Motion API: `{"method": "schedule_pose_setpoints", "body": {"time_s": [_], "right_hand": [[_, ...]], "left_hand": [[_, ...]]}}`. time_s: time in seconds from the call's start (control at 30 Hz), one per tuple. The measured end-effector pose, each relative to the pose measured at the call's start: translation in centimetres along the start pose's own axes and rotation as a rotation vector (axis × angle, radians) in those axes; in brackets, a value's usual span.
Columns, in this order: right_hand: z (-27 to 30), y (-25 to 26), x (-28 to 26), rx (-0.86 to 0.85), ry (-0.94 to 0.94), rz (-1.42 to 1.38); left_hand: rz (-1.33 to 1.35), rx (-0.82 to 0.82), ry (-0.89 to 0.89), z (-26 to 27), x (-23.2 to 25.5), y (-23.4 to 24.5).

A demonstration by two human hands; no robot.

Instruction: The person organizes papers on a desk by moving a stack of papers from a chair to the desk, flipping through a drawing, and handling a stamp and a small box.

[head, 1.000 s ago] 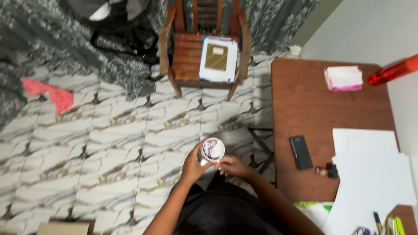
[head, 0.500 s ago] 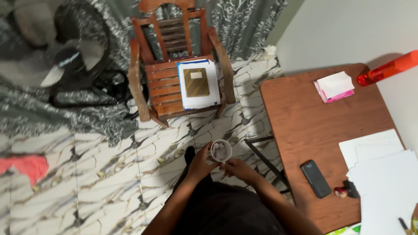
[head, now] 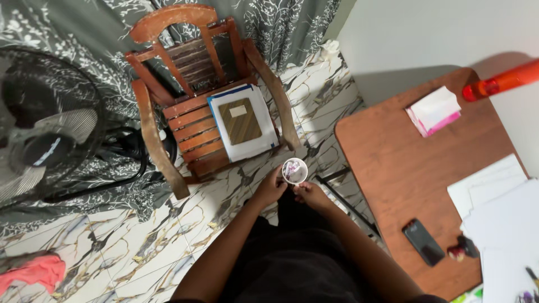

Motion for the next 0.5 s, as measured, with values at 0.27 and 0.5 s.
{"method": "schedule_pose_setpoints", "body": {"time_s": [0.27, 0.5], "right_hand": [[-10.3, 7.4, -4.6, 0.043, 0.025, 0.057], [-16.1, 11.8, -4.3, 0.045, -0.087, 0.229]], "left_hand": [[-0.055, 0.15, 0.021, -12.2, -0.6, 3.9], [-0.037, 0.055, 0.261, -18.0, -2.0, 6.0]]}}
Point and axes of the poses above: each hand's wrist, its own z-axis away from the middle knuckle, its own y-axis out of the back of the hand, x = y × z, the point moved 4 cm from there along -z, towards the middle knuckle, and after that the axes turned 13 degrees about -x, right-handed, at the moved point
